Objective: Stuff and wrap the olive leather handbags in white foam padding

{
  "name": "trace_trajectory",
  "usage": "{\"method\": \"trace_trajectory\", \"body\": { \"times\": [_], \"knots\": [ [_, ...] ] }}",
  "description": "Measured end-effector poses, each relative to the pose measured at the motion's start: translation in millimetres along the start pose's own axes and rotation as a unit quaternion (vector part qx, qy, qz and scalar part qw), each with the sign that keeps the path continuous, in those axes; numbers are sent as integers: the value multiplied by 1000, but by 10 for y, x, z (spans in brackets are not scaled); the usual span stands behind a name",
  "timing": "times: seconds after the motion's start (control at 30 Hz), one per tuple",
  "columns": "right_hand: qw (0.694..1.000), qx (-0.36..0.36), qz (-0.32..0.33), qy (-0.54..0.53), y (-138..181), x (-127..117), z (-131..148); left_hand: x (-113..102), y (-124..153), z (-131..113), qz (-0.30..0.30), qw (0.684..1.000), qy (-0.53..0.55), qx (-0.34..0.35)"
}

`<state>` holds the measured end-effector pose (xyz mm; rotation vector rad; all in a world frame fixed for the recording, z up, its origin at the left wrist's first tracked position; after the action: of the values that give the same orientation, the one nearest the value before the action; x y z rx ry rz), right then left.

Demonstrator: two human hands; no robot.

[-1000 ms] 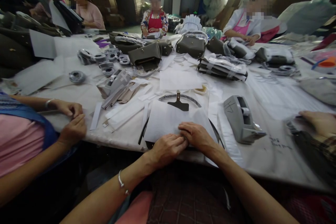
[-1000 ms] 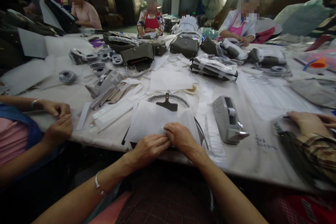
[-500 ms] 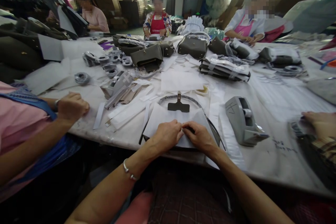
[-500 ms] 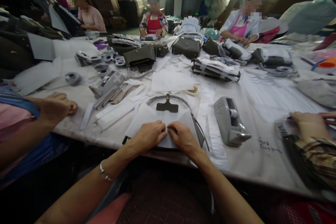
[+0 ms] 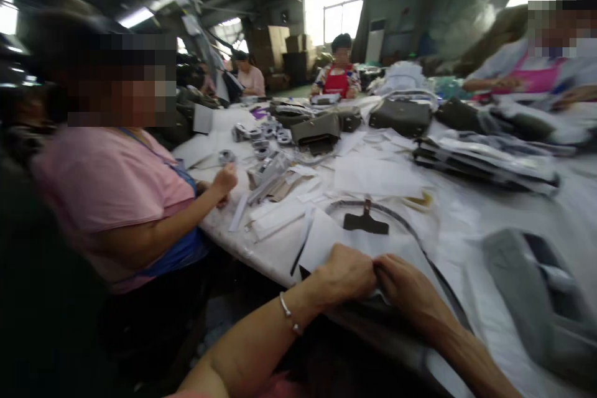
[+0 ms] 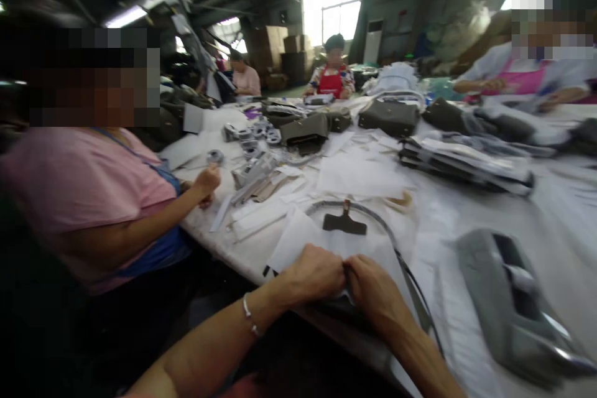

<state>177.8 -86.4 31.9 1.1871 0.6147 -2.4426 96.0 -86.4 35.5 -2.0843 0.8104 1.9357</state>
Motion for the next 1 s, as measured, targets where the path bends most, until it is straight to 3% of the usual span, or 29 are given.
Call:
{"method": "trace_trajectory", "body": {
  "times": [0.2, 0.3, 0.43, 0.5, 0.63, 0.77, 1.0],
  "knots": [
    [999, -47, 14, -22, -78, 329, -395, 235, -175, 22, 44, 996, 54, -52],
    [998, -49, 16, -33, -78, 387, -465, 257, -164, 28, 30, 996, 38, -79],
    [999, -29, 14, -12, 0, 204, -269, 101, 86, -61, -28, 998, 0, -50],
    [998, -13, 59, 24, 18, 122, -108, -67, 251, -47, -88, 995, -42, -28],
    [986, 46, 107, 121, -47, -38, 16, -213, 344, 165, -92, 994, -32, 49],
    [973, 76, 110, 187, -35, -142, 36, -232, 271, 292, -74, 991, 9, 106],
    [973, 46, 112, 197, 24, -259, 365, -180, 247, 195, -92, 992, 8, 89]
  ]
}}
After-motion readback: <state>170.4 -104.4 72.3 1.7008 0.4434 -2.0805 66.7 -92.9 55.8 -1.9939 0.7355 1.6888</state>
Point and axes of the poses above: each hand's wrist, its own y-axis away from the middle knuckle, its own x-axis out of the palm, z = x × y, the point moved 8 cm from there along -y, towards the middle knuckle
